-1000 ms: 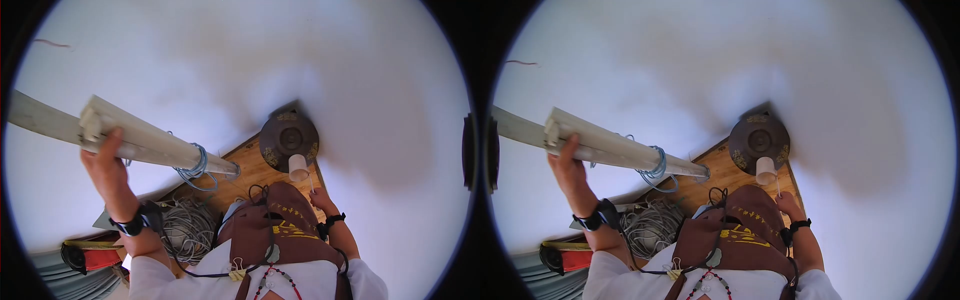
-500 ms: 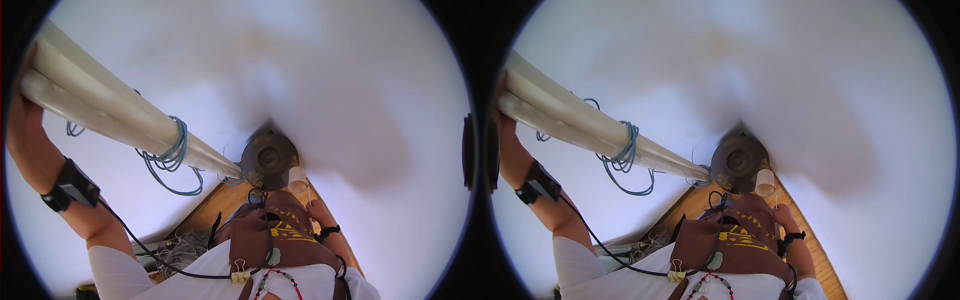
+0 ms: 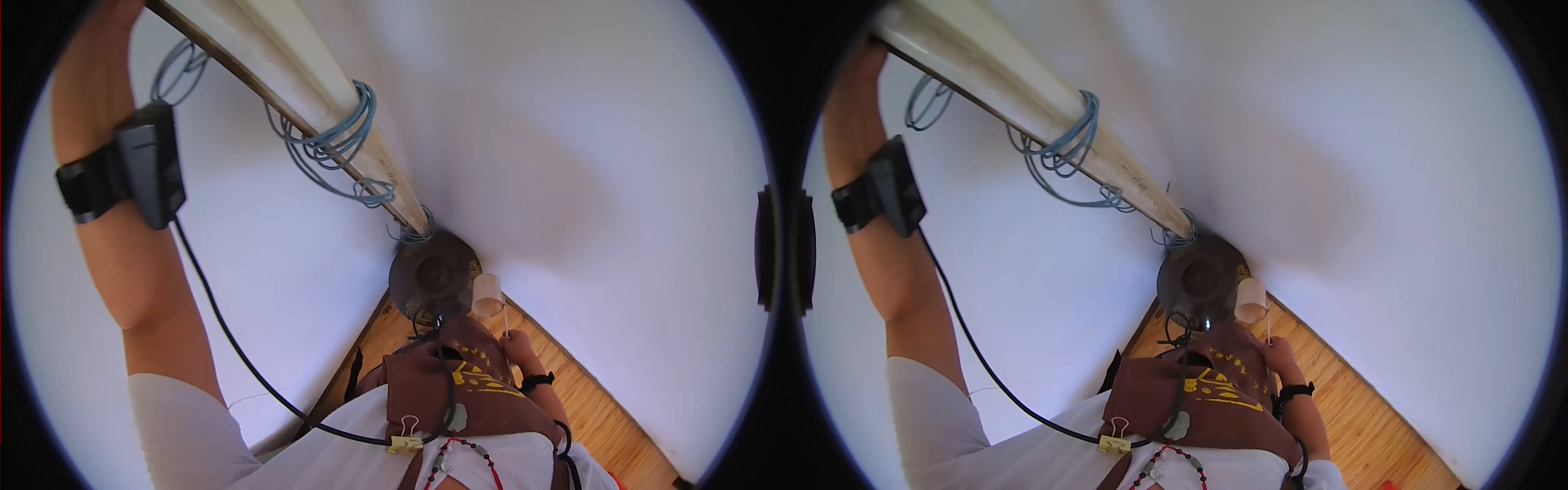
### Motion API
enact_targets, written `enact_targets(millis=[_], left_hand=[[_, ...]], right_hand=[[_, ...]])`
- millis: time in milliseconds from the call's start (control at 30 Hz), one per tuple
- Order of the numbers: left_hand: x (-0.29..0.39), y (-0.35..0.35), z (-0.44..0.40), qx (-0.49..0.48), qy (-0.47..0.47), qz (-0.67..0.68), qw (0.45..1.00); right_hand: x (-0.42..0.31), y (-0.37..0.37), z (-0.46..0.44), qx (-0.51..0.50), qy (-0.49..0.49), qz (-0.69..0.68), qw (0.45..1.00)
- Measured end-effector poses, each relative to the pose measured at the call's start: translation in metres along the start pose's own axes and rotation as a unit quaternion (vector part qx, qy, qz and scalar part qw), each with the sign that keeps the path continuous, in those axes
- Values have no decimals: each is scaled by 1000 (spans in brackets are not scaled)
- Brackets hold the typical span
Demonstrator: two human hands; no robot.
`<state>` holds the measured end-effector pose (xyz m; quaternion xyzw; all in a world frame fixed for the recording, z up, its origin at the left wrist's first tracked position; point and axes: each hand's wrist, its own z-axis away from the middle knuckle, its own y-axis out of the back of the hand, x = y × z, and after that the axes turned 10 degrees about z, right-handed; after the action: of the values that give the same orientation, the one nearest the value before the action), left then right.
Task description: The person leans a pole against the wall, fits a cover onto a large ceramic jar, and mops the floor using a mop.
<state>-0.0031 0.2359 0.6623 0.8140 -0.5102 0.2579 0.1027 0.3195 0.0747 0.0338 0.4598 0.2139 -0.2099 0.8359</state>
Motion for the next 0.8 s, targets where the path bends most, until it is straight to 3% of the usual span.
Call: enact_targets(millis=[133,200,333,367,400,500,567,600,733,800], left_hand=[[-61,20,-5,30,26,-4,999],[-61,22,14,61,46,-23,997],[-42,11,50,48,14,-19,999],[-90,-8,44,41,35,-27,998],[-95,-10,43,37,46,-37,998],[-98,-24,56,54,78,-56,994],[-109,-25,68,69,24,-119,990],[-140,-7,50,47,112,-135,983],[-133,-10,57,100,54,-106,988],[-125,-6,58,97,86,-234,964]], right_hand=[[6,-8,24,16,-29,3,999],[25,-20,49,70,-25,-7,997],[44,-29,93,82,-78,-65,992],[31,-17,82,30,-142,-99,984],[22,-8,87,-4,-194,-128,973],[47,-31,91,55,-182,-103,976],[42,-31,96,59,-182,-96,977],[38,-30,98,63,-183,-89,977],[11,-12,100,74,-156,-76,982],[11,-10,92,57,-169,-105,978]])
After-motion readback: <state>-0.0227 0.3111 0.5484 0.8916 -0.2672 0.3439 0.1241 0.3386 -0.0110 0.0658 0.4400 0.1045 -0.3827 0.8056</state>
